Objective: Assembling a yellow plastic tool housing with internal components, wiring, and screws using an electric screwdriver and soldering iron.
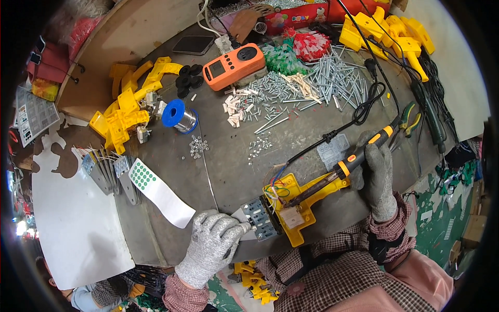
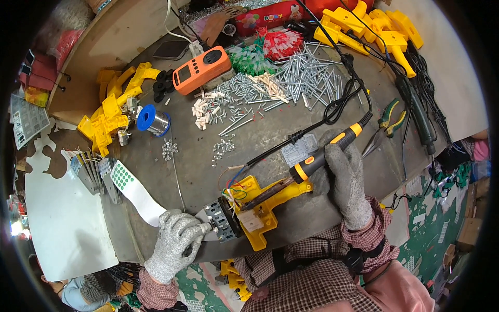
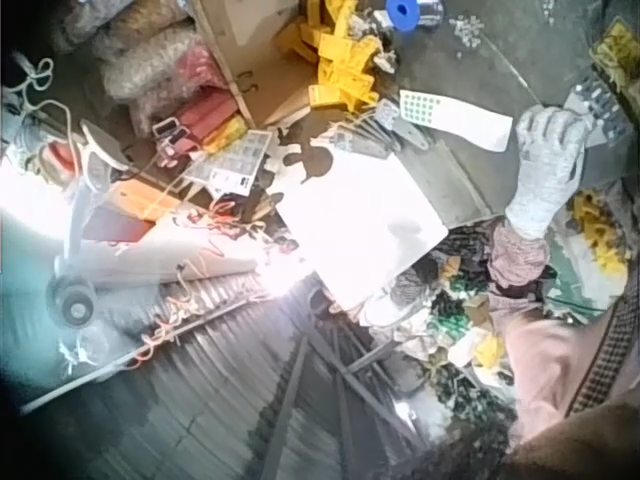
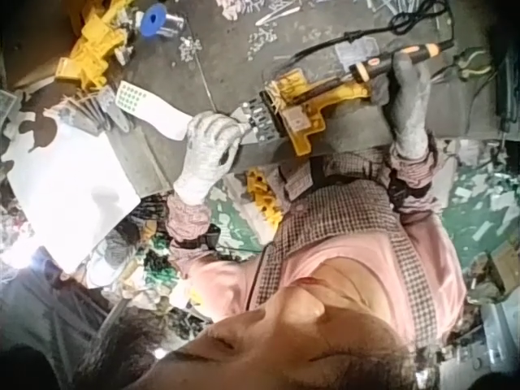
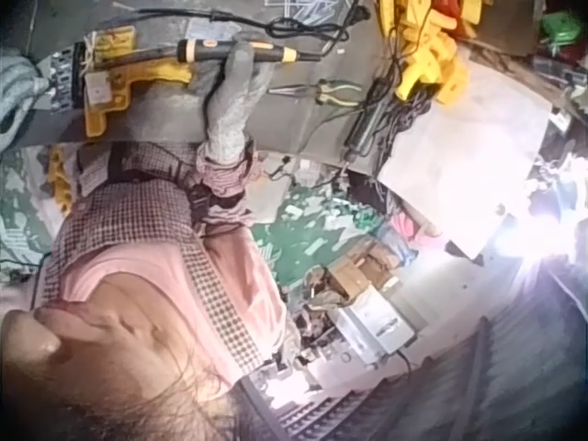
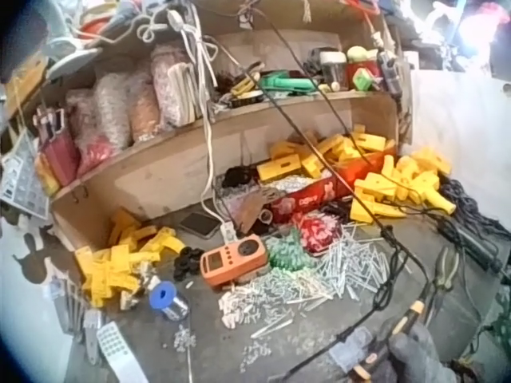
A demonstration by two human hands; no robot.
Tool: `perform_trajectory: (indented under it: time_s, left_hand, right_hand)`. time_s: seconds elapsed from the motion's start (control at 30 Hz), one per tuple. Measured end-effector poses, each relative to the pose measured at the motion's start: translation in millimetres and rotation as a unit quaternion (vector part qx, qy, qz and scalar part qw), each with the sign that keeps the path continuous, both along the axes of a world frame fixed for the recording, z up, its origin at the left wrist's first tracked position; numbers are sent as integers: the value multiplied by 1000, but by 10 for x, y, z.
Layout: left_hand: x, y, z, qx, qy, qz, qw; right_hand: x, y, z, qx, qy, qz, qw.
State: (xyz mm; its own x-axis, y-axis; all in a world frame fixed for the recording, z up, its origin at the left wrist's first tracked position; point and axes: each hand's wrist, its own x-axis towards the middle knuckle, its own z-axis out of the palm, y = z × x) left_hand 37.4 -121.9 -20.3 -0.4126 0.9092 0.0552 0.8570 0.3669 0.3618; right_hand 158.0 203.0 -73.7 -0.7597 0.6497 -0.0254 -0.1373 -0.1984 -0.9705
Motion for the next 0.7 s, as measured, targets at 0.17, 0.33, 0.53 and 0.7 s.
perform_trajectory:
  time_s: [0.17,0.33,0.53,0.7]
  left_hand:
    - [4,209,77,121,-32,48,991]
    - [12,471,58,119,-65,46,990]
    - [-23,522,-10,108,-57,27,992]
    - [-45,557,-24,109,-49,3,993]
  right_hand:
    - [16,-3,21,-7,-5,-1,1000]
    - [-13,-23,-15,-4,-1,-15,1000]
    - [-11,-25,11,-14,-12,-11,1000]
    - [-14,-7,-6,-1,-13,-8,1000]
